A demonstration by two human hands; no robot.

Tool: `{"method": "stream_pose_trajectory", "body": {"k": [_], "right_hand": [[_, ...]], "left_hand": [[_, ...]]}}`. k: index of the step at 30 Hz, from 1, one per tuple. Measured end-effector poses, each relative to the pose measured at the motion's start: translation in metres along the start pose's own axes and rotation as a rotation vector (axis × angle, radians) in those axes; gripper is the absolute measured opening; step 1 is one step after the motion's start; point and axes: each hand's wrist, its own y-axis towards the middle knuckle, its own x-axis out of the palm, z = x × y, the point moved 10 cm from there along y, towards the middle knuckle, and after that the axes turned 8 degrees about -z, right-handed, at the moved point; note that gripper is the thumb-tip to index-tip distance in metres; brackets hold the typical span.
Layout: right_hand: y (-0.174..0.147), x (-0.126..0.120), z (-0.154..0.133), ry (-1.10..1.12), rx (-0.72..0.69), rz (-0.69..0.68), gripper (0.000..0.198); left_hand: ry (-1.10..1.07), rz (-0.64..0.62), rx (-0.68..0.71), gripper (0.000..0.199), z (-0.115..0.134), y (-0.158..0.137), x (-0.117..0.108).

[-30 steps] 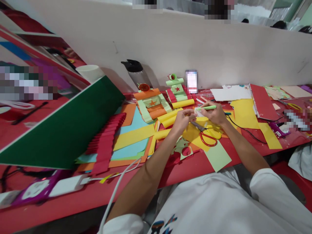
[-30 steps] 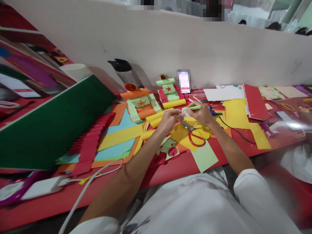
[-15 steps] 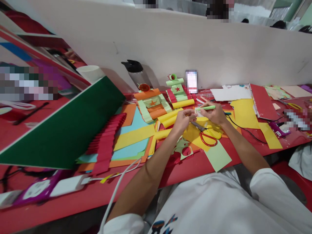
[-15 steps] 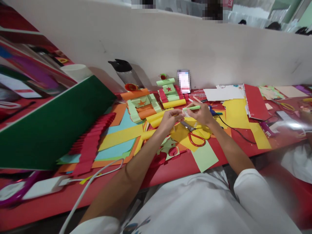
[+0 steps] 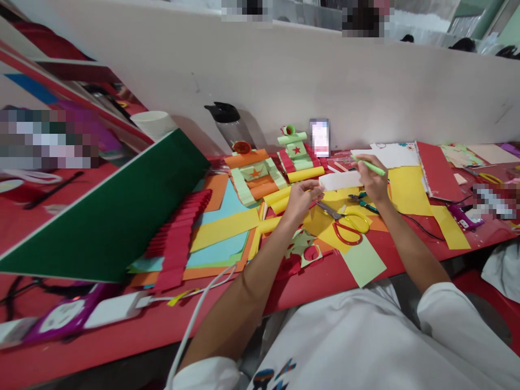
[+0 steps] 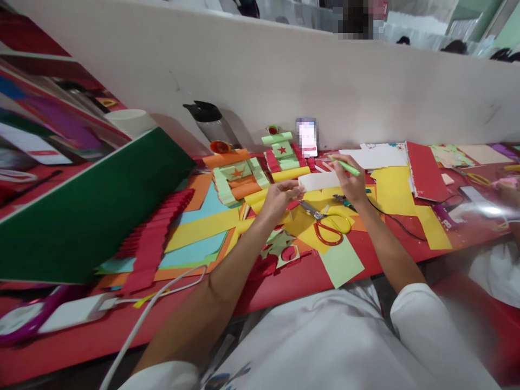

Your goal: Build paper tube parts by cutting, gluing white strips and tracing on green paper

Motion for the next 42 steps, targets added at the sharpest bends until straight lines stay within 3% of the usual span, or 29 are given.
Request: {"method": "stream_pose_trajectory", "body": {"k": [4, 9, 13, 17, 22, 25, 27, 31, 34, 39, 42], "right_hand": [[0.003, -0.015, 0.017, -0.064, 0.02, 0.068, 0.038], [-0.001, 0.004, 0.067, 0.113, 0.247, -0.049, 0.045], [-0.005, -0.004, 0.082, 0.206, 0.318, 0.05, 0.038], [-0.001, -0.016, 0.083, 0.238, 0.338, 0.041, 0.041], [-0.002, 0.002, 0.068, 0.21, 0.338, -0.252, 0.039], [-0.005, 0.016, 0.055, 0.172, 0.306, -0.394, 0.037], [-0.006, 0.022, 0.047, 0.145, 0.276, -0.436, 0.037], [-0.008, 0.035, 0.037, 0.094, 0.207, -0.489, 0.037], [-0.007, 0.042, 0.033, 0.038, 0.154, -0.471, 0.042], [-0.008, 0.025, 0.032, 0.008, 0.149, -0.231, 0.046], [-0.023, 0.032, 0.033, 0.046, 0.208, -0.282, 0.042]], "left_hand": [[-0.065, 0.057, 0.011, 0.039, 0.001, 0.001, -0.01], [-0.004, 0.082, 0.03, 0.045, 0.006, 0.0, -0.014], [0.099, 0.022, 0.024, 0.048, 0.01, -0.001, -0.013], [0.295, -0.021, 0.025, 0.045, 0.012, 0.001, -0.016], [0.641, -0.012, 0.089, 0.023, 0.019, 0.001, -0.017], [0.707, -0.001, 0.178, 0.021, 0.031, -0.003, -0.012], [0.675, -0.087, 0.176, 0.031, 0.032, -0.004, -0.002], [0.541, -0.315, 0.027, 0.044, 0.015, -0.005, 0.019], [0.455, -0.341, -0.037, 0.041, 0.005, -0.003, 0.018], [0.354, -0.248, -0.114, 0.042, -0.007, 0.004, -0.004], [0.352, -0.233, -0.146, 0.042, -0.015, 0.007, -0.012]]}}
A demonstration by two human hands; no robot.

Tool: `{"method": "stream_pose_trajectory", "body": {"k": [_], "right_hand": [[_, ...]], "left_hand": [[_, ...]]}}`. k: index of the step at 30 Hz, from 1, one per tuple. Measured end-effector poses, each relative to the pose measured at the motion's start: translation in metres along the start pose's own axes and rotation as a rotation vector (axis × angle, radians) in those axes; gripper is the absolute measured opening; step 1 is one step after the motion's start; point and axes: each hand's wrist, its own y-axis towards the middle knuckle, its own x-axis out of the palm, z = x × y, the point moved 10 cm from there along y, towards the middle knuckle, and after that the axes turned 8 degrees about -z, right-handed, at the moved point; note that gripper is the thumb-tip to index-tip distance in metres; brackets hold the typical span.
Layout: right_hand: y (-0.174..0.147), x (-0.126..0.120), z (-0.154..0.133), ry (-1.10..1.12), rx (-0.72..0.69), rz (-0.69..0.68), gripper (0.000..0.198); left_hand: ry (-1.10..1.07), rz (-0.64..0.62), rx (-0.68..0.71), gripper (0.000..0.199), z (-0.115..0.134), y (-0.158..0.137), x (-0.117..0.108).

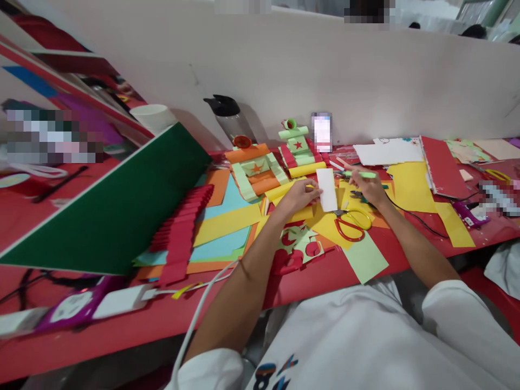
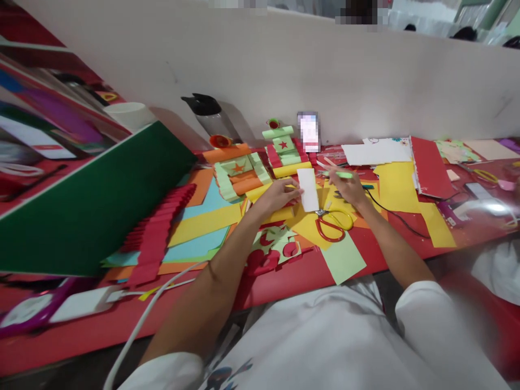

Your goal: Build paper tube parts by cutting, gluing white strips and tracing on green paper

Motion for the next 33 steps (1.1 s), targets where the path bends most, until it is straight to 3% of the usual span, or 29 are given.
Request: {"method": "stream_pose_trajectory", "body": {"k": [5, 8, 33], "right_hand": [[-0.023, 0.043, -0.006, 0.011, -0.043, -0.204, 0.023], [-0.03, 0.056, -0.007, -0.019, -0.061, -0.231, 0.016], [-0.037, 0.058, 0.001, -0.098, -0.015, -0.21, 0.009]], "left_hand": [[0.032, 0.022, -0.009, 0.041, -0.008, 0.003, -0.006], [0.01, 0.015, 0.003, 0.042, -0.008, 0.004, -0.006], [0.031, 0.044, -0.064, 0.039, -0.003, -0.001, -0.005]]}}
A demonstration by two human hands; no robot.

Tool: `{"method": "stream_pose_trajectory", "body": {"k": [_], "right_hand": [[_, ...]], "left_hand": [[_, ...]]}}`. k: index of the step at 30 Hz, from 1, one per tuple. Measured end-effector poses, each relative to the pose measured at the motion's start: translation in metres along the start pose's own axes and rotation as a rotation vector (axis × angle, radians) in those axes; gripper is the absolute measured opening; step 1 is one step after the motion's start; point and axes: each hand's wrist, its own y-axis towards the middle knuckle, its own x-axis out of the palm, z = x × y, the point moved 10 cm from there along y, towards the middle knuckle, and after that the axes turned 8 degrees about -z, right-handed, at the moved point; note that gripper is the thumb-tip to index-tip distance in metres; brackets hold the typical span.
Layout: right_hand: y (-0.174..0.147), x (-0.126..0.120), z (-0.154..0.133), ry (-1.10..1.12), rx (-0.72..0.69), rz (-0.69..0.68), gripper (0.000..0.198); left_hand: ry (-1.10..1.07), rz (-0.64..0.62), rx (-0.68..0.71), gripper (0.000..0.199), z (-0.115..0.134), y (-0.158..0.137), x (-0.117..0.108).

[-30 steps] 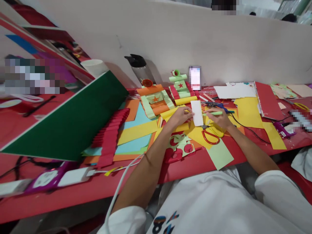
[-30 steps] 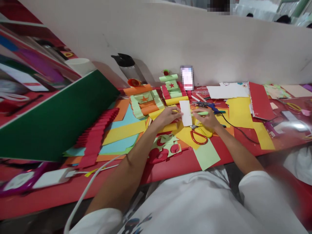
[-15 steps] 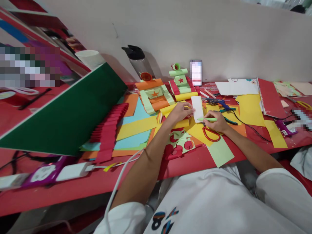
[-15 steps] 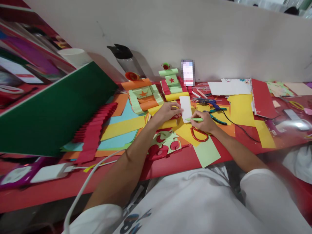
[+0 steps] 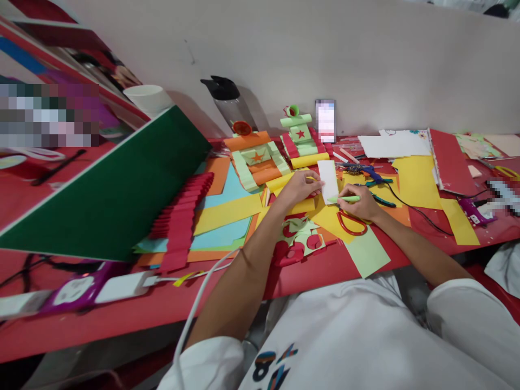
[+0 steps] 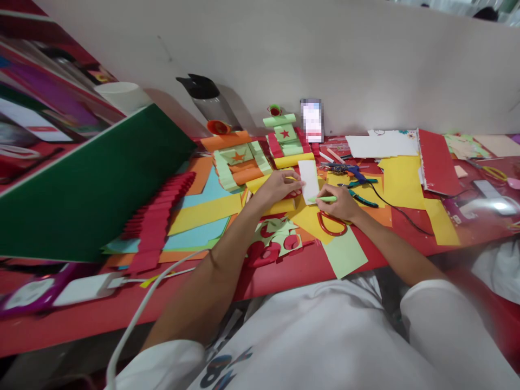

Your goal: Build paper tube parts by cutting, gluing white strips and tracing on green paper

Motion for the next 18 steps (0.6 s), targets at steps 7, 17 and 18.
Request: {"method": "stream_pose_trajectory", "body": {"k": [7, 17, 18], "right_hand": [[0.001, 0.001, -0.001, 0.021, -0.004, -0.022, 0.01], [0.004, -0.007, 0.003, 0.043, -0.037, 0.046, 0.012], [0.004, -0.007, 0.003, 0.038, -0.033, 0.045, 0.012]], "left_hand": [[-0.009, 0.001, 0.024, 0.04, 0.002, -0.001, 0.0], [0.024, -0.021, 0.045, 0.047, 0.007, -0.003, 0.001], [0.024, -0.025, 0.045, 0.048, 0.007, -0.003, 0.002]]}}
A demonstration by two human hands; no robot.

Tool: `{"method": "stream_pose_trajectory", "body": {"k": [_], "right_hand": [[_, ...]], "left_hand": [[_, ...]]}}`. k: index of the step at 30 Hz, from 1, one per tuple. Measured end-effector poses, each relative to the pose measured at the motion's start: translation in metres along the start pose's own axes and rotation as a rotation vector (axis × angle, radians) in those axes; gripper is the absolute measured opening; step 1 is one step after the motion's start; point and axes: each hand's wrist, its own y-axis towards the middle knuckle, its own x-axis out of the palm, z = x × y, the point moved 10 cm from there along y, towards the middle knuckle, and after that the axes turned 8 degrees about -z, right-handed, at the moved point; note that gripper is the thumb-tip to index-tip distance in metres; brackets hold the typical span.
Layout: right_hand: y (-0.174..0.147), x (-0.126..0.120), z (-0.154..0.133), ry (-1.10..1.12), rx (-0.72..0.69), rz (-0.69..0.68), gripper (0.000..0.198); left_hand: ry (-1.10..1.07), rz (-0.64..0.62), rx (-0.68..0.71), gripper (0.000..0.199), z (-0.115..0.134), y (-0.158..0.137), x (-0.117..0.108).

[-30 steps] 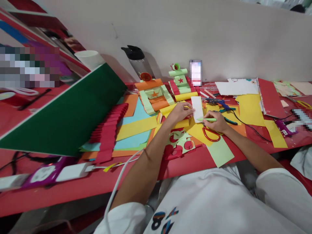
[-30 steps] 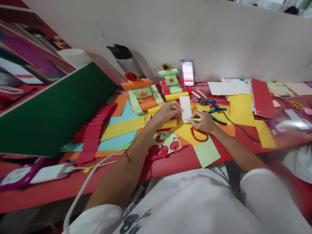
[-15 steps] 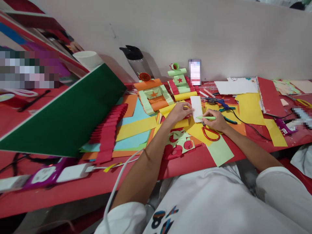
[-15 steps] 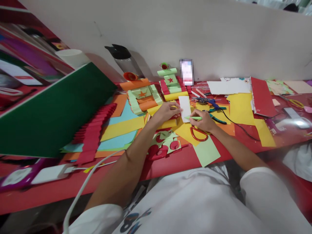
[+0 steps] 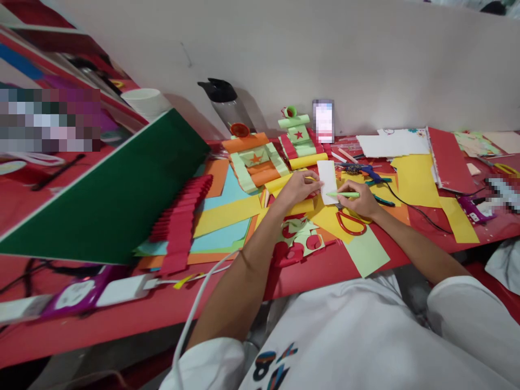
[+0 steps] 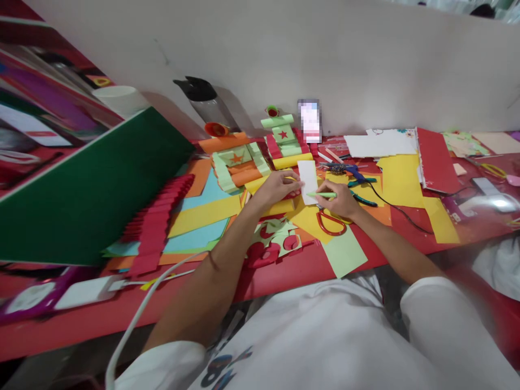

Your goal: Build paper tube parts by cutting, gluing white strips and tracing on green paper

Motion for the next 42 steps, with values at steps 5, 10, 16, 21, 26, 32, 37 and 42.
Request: {"method": "stream_pose_trajectory", "body": {"k": [5, 10, 16, 21, 26, 32, 37, 42], "right_hand": [[-0.0005, -0.0006, 0.0015, 0.003, 0.032, 0.008, 0.015], [-0.0005, 0.0004, 0.0044, 0.022, 0.039, 0.008, 0.017], [-0.0003, -0.0005, 0.0058, 0.033, 0.042, 0.016, 0.017], [-0.0007, -0.0032, 0.0059, 0.029, 0.055, 0.04, 0.021], [0.0002, -0.0015, 0.0057, 0.029, 0.057, 0.022, 0.021], [0.0012, -0.0075, 0.0017, 0.027, 0.044, 0.091, 0.022], [0.0007, -0.0073, 0.0034, 0.039, 0.064, 0.09, 0.024], [0.0013, -0.0052, 0.002, 0.04, 0.052, 0.065, 0.021]], "left_hand": [[0.001, -0.011, 0.011, 0.048, -0.0029, 0.002, 0.0005], [0.001, -0.006, 0.021, 0.047, -0.007, 0.005, -0.0004], [-0.002, -0.014, 0.049, 0.047, -0.0042, 0.0044, 0.0001], [-0.002, -0.021, 0.056, 0.05, -0.0013, 0.0024, 0.0005], [0.003, -0.013, 0.048, 0.052, -0.0027, 0.0034, 0.0002], [0.016, -0.01, 0.064, 0.051, -0.001, 0.0036, -0.0001], [0.032, -0.014, 0.056, 0.049, 0.0008, 0.0028, 0.0002], [0.027, -0.015, 0.057, 0.049, -0.0017, 0.0051, -0.0004]]}}
